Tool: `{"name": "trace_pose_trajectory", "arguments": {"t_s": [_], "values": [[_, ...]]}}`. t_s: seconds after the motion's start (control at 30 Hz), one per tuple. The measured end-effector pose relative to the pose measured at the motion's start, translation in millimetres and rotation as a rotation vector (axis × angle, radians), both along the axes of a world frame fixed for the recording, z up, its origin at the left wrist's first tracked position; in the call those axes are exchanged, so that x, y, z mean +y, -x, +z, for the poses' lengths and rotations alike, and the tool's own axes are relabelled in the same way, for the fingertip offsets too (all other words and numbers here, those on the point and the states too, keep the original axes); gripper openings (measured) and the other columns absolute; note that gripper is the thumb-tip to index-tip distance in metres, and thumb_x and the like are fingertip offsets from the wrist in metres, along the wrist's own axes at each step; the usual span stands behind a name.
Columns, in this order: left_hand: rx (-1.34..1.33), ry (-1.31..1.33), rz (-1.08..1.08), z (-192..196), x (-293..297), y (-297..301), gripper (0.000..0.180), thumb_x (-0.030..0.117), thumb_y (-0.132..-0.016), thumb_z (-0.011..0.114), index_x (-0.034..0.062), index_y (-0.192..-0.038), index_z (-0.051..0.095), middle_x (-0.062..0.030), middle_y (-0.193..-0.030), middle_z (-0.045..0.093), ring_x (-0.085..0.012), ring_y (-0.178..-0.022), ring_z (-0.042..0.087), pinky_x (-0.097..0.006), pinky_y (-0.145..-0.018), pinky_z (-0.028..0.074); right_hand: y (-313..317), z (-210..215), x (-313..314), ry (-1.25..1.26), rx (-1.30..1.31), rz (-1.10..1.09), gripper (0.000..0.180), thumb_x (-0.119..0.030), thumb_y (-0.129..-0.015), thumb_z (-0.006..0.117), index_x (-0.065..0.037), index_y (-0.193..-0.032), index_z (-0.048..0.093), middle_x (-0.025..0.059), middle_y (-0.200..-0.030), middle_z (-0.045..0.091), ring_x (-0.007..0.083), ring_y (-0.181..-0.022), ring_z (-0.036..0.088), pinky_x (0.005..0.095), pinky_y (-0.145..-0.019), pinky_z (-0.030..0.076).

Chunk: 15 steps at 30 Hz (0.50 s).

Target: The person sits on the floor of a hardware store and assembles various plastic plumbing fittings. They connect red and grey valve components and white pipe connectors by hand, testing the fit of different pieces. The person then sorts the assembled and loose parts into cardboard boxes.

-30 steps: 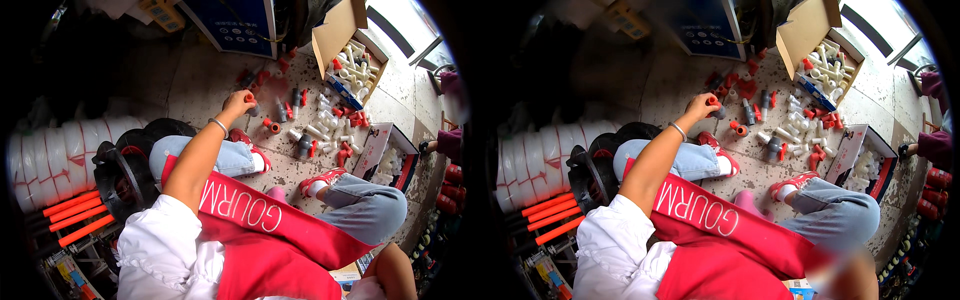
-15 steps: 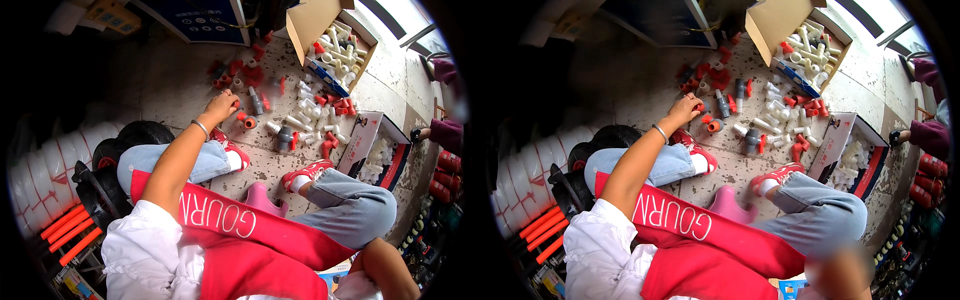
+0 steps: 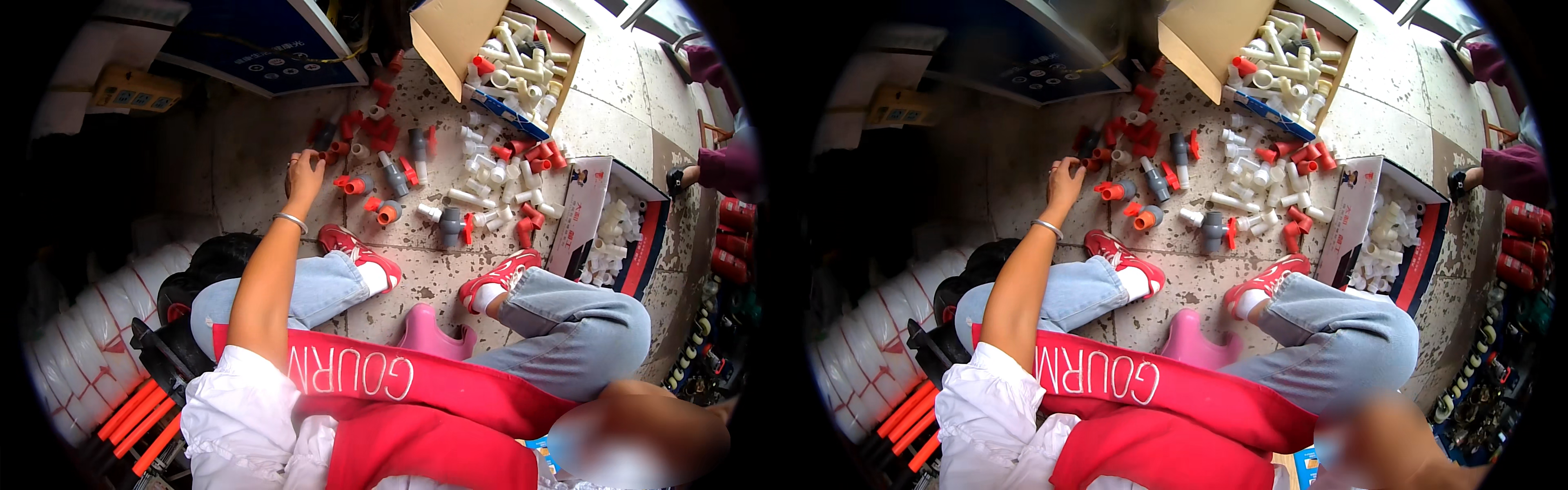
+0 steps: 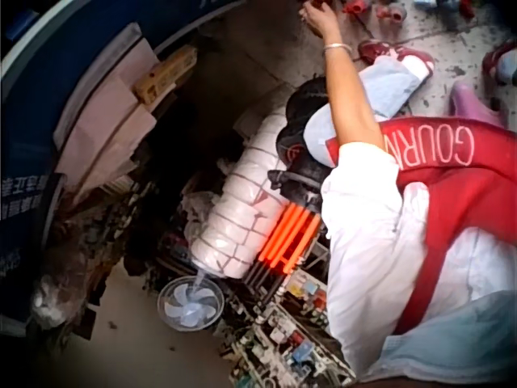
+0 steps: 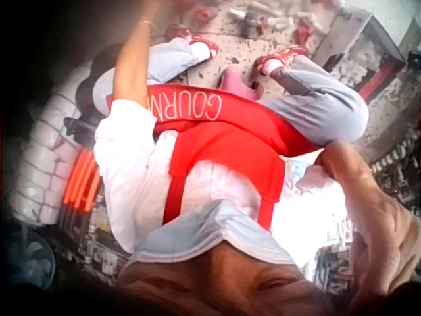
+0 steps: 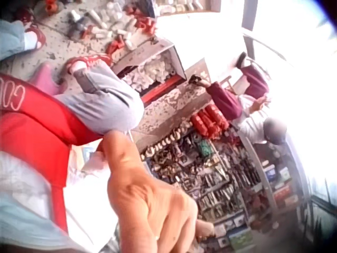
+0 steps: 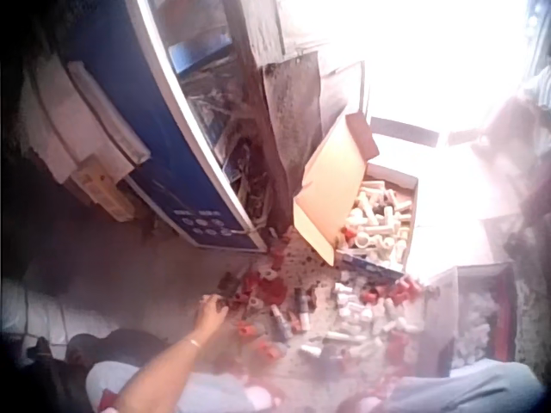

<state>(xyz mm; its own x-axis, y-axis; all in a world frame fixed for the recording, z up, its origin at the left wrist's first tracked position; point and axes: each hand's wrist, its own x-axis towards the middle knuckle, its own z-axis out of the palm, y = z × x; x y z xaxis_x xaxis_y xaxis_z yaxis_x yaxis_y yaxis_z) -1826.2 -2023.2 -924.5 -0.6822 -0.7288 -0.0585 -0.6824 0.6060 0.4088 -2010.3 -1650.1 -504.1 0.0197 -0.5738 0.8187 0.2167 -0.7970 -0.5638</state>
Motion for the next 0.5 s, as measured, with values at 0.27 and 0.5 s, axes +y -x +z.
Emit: {"name": "trace_pose_trajectory", "arguments": {"t_s": [0.27, 0.5], "values": [[-0.225, 0.038, -0.139, -17.1, -10.7, 28.3, 0.058, 0.018, -0.076, 0.075, 0.0189, -0.129, 0.050, -0.0137, -0.120, 0.053, -0.0376, -0.108, 0.057, -0.047, -0.088, 0.049, 11.2, -24.7, -39.5, 0.026, -0.018, 0.118, 0.029, -0.013, -0.096, 0.046, -0.009, -0.071, 0.060, 0.0008, -0.067, 0.056, 0.0144, -0.064, 0.058, 0.0327, -0.084, 0.051], [-0.256, 0.080, -0.238, -24.2, -21.4, 41.1, 0.045, 0.023, -0.076, 0.074, 0.0157, -0.117, 0.058, -0.0124, -0.114, 0.058, -0.0352, -0.103, 0.059, -0.045, -0.089, 0.047, 33.2, -28.9, -29.2, -0.004, -0.115, 0.143, 0.028, -0.011, -0.095, 0.048, -0.008, -0.071, 0.062, 0.0018, -0.070, 0.059, 0.0155, -0.067, 0.060, 0.0333, -0.083, 0.052]]}}
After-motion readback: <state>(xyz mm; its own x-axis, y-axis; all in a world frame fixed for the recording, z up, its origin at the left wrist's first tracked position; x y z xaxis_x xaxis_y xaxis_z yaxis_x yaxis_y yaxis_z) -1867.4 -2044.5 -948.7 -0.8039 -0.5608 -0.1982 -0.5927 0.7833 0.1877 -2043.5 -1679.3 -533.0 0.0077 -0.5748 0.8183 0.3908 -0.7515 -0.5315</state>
